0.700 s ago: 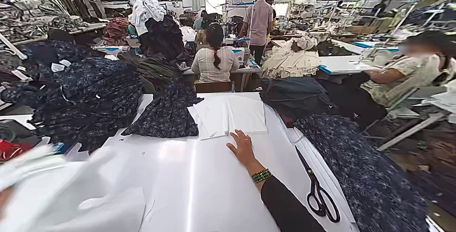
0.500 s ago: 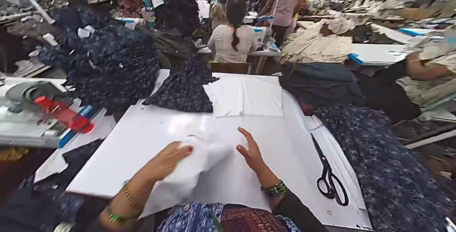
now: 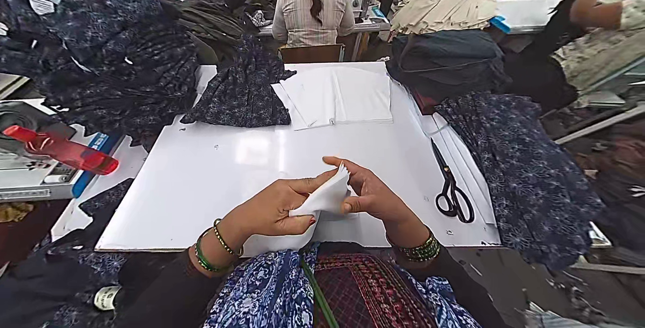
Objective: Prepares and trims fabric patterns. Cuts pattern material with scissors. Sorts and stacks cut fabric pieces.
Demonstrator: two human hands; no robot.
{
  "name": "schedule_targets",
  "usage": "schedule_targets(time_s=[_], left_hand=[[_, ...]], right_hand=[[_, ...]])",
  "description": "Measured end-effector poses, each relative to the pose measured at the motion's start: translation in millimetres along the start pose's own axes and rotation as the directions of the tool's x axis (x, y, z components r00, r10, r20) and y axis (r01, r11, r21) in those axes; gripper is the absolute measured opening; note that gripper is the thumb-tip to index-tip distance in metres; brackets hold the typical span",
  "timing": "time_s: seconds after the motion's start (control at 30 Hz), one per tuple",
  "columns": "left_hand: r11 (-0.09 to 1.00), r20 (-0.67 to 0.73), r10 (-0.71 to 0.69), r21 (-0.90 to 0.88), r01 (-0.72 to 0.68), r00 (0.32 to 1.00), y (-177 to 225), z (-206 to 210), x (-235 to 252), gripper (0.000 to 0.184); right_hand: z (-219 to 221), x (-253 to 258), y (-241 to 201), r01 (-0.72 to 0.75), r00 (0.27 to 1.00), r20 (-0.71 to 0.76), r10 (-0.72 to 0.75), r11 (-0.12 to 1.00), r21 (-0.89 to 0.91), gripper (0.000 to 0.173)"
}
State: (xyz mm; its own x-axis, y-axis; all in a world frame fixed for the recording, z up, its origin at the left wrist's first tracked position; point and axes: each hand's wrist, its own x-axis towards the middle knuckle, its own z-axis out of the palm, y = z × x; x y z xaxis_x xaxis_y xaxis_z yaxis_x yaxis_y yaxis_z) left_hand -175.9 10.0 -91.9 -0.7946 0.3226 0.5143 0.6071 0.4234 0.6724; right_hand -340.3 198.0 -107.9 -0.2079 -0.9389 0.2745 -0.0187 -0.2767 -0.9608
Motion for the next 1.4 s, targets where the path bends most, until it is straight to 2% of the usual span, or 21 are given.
schedule_targets(time_s=[0.1,0.13,0.2,0.33,0.53,0.83,0.9,1.0,1.1,1.17,1.3,1.4], left_hand=[[0.998,-0.005,0.022,0.058,-0.022,1.000,2.2,2.2,-2.4,0.032],[0.998,-0.007,0.024,0.062,-0.024,1.000,3.0,2.4,-3.7,0.032],[0.995,-0.023,0.036,0.093,-0.034,0.999,4.7,2.5,-6.4,0.031],[0.986,-0.075,0.065,0.156,-0.052,0.995,7.8,2.7,-14.1,0.035],[0.971,-0.171,0.050,0.241,-0.007,0.984,12.6,4.4,-23.7,0.034],[0.947,-0.260,0.011,0.312,0.073,0.966,12.9,11.5,-32.2,0.035],[0.942,-0.287,-0.002,0.320,0.098,0.958,12.5,13.5,-32.2,0.035],[0.941,-0.314,-0.060,0.299,0.159,0.947,13.5,13.6,-34.6,0.036],[0.923,-0.306,-0.164,0.288,0.256,0.938,17.7,9.0,-39.2,0.039],[0.911,-0.289,-0.220,0.281,0.303,0.932,20.9,5.5,-42.6,0.039],[0.933,-0.293,-0.194,0.241,0.269,0.936,18.3,-3.9,-46.3,0.038],[0.969,-0.294,-0.125,0.168,0.180,0.947,9.2,-7.8,-40.4,0.032]], right_hand=[[4.2,3.0,-2.6,0.001,0.999,-0.042,0.003,0.995,0.097,0.036],[5.9,4.4,-3.3,0.014,0.999,-0.051,-0.008,0.993,0.114,0.025],[10.0,6.4,-4.1,0.055,0.996,-0.078,-0.046,0.991,0.119,0.016],[19.1,8.6,-6.1,0.122,0.986,-0.119,-0.116,0.992,0.038,0.012],[38.1,8.1,-16.9,0.093,0.978,-0.177,-0.112,0.989,-0.112,0.028],[46.6,3.1,-19.6,0.035,0.965,-0.246,-0.091,0.974,-0.224,0.016],[47.1,2.7,-17.7,0.066,0.963,-0.235,-0.133,0.959,-0.275,0.013],[45.0,2.8,-17.1,0.158,0.948,-0.199,-0.250,0.908,-0.388,0.018],[36.7,7.6,-29.6,0.251,0.909,-0.158,-0.386,0.809,-0.531,0.025],[27.9,13.7,-50.0,0.307,0.864,-0.115,-0.490,0.694,-0.651,0.031],[13.9,31.1,-110.6,0.385,0.739,0.073,-0.670,0.331,-0.862,0.035],[7.9,46.0,-153.1,0.410,0.666,0.267,-0.697,0.043,-0.911,0.034]])
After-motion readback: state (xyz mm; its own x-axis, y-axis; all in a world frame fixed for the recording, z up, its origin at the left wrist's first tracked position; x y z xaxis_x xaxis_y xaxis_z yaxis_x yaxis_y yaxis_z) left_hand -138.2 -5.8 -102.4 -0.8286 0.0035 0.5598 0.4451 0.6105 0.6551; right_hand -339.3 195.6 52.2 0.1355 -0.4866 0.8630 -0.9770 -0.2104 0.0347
